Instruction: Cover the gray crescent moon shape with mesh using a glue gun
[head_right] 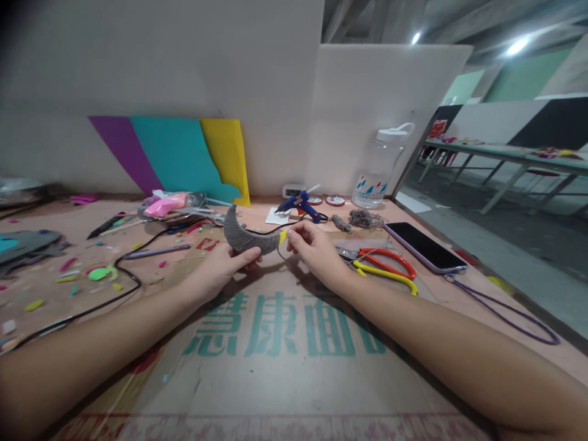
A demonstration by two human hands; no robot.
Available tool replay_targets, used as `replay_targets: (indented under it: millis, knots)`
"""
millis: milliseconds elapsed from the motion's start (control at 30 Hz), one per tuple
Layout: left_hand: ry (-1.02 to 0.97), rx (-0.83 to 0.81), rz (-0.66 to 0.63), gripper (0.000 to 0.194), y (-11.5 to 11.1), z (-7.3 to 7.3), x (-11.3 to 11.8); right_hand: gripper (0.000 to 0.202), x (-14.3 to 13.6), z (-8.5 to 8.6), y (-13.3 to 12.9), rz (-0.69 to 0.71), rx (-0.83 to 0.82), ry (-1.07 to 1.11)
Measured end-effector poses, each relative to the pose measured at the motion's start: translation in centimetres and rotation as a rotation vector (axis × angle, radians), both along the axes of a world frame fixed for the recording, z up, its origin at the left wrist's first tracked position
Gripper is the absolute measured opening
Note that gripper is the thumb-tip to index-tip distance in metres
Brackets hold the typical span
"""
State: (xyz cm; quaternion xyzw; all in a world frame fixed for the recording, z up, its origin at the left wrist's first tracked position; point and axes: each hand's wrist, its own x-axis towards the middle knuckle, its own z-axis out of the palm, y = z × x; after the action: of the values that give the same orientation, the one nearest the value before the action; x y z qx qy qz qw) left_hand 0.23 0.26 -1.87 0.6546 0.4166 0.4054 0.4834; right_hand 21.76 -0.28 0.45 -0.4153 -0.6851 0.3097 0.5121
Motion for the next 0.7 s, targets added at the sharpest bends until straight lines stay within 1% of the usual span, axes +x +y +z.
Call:
replay_targets:
  millis: [133, 233, 300, 333, 367, 400, 433, 467, 500, 533, 600, 633, 700]
  knots:
    - [0.018, 0.022, -0.01, 0.041, -0.2, 0.2, 0.1, 0.029, 0.1, 0.1, 0.0, 0.044, -0.036, 0.015]
    - [-0.04, 0.057, 0.048, 0.044, -0.2, 0.5, 0.4, 0.027, 0.0, 0.4, -0.4, 0.027, -0.033, 0.022]
    - [-0.128, 0.125, 0.149, 0.054, 0.0, 0.6, 0.5, 0.025, -0.1, 0.6, -0.6, 0.007, -0.029, 0.048]
    - [-0.142, 0.174, 0.224, 0.06, 0.1, 0.6, 0.5, 0.024, -0.1, 0.6, -0.7, 0.001, -0.031, 0.057]
    - [-0.119, 0.238, 0.3, 0.065, 0.2, 0.6, 0.4, 0.023, -0.2, 0.6, -0.7, -0.002, -0.038, 0.062]
    - [-0.043, 0.325, 0.368, 0.068, 0.3, 0.6, 0.3, 0.022, -0.2, 0.6, -0.7, -0.006, -0.047, 0.062]
    - [0.067, 0.446, 0.4, 0.067, 0.3, 0.7, 0.1, 0.021, -0.3, 0.6, -0.7, -0.008, -0.054, 0.056]
    - [0.188, 0.589, 0.365, 0.062, 0.2, 0.7, 0.0, 0.021, -0.3, 0.5, -0.7, -0.008, -0.06, 0.045]
    - [0.291, 0.715, 0.29, 0.055, 0.0, 0.7, -0.1, 0.021, -0.3, 0.5, -0.7, -0.004, -0.063, 0.033]
    - [0.382, 0.802, 0.211, 0.049, -0.2, 0.7, -0.2, 0.021, -0.3, 0.5, -0.7, 0.008, -0.063, 0.025]
    - [0.544, 0.861, 0.116, 0.04, -0.7, 0.8, -0.1, 0.022, -0.3, 0.4, -0.7, 0.05, -0.063, 0.018]
    - [0.59, 0.869, 0.082, 0.038, -1.0, 0.8, -0.1, 0.023, -0.3, 0.4, -0.8, 0.077, -0.067, 0.02]
    - [0.626, 0.866, 0.066, 0.034, -1.3, 1.0, 0.1, 0.026, -0.3, 0.4, -1.0, 0.125, -0.083, 0.019]
